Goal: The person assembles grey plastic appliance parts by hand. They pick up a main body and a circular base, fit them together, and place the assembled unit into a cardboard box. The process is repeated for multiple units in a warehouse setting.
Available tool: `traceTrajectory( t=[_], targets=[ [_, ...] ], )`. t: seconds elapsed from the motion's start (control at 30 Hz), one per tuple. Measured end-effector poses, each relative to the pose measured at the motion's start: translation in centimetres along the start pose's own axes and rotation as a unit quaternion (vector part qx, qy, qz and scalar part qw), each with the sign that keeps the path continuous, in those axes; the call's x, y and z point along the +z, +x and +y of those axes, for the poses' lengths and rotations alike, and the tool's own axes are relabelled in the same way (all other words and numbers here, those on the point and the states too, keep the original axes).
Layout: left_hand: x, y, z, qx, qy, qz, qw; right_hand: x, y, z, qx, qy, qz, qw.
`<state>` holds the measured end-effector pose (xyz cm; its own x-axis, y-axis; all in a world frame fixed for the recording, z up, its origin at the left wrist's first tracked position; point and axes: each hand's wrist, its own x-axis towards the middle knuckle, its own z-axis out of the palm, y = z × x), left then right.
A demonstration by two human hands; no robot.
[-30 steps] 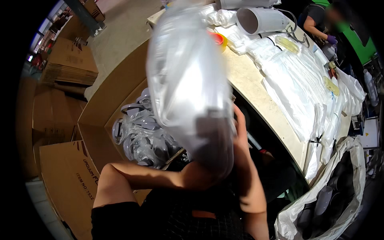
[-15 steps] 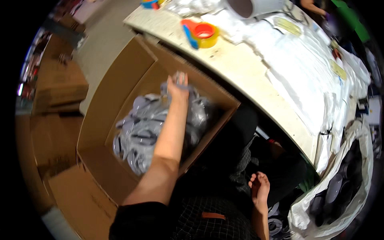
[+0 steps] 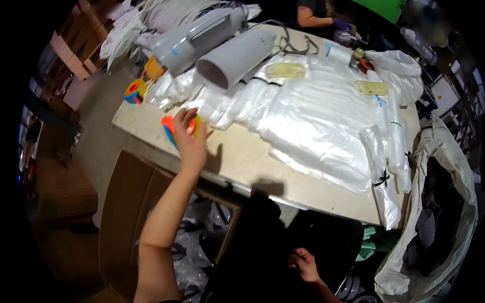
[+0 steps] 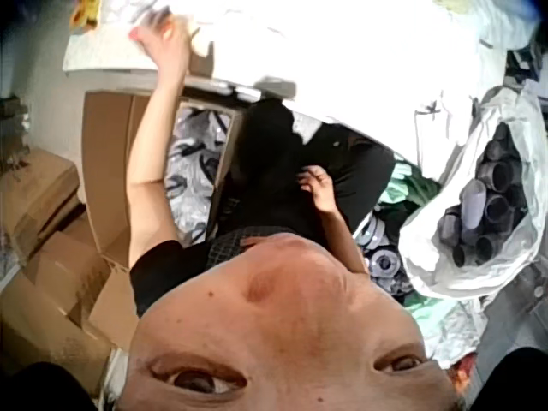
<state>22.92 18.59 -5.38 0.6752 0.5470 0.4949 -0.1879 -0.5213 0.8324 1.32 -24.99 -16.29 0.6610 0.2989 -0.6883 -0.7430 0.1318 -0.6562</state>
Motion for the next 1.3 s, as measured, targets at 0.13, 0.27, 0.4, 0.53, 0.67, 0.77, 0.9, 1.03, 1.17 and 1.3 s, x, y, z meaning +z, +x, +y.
traceTrajectory(
  t=[0.13, 0.27, 0.4, 0.53, 0.67, 0.77, 0.9, 1.03, 1.17, 1.3],
  targets=[
    [15.1, 8.8, -8.2, 0.095, 0.256, 0.001, 0.962, 0.4, -0.2, -3.9, -0.118, -0.159, 0.011, 0.980],
    [16.3, 18.0, -17.8, 0.003, 0.162, 0.023, 0.986, 1.5, 0.0, -8.8, -0.246, -0.125, -0.025, 0.961],
    [15.3, 13.7, -1.1, 0.066, 0.088, -0.009, 0.994, -0.5, -2.0, -15.0, -0.373, -0.244, 0.080, 0.892],
    [7.0, 5.9, 8.0, 0.263, -0.048, -0.005, 0.964, -2.9, -3.5, -21.4, -0.616, -0.353, 0.165, 0.685],
    [2.5, -3.9, 16.7, 0.018, -0.135, -0.066, 0.988, -5.9, -7.2, -25.6, -0.660, -0.448, 0.364, 0.481],
    [3.1, -10.4, 18.0, -0.171, -0.307, -0.116, 0.929, -8.0, -4.2, -21.2, -0.643, -0.406, 0.340, 0.553],
    [3.3, -15.1, 15.4, -0.355, -0.391, -0.130, 0.839, -12.2, -7.5, -16.8, -0.597, -0.441, 0.238, 0.626],
    [3.0, -17.2, 16.4, -0.439, -0.396, -0.120, 0.798, -25.8, -9.9, -22.8, -0.475, -0.393, 0.550, 0.564],
    [4.4, -17.8, 19.9, -0.392, -0.398, -0.145, 0.816, -42.6, -10.8, -27.6, -0.211, -0.539, 0.682, 0.447],
    [5.5, -19.2, 18.7, -0.375, -0.408, -0.150, 0.819, -47.2, -10.4, -28.7, -0.294, -0.371, 0.678, 0.562]
  ],
)
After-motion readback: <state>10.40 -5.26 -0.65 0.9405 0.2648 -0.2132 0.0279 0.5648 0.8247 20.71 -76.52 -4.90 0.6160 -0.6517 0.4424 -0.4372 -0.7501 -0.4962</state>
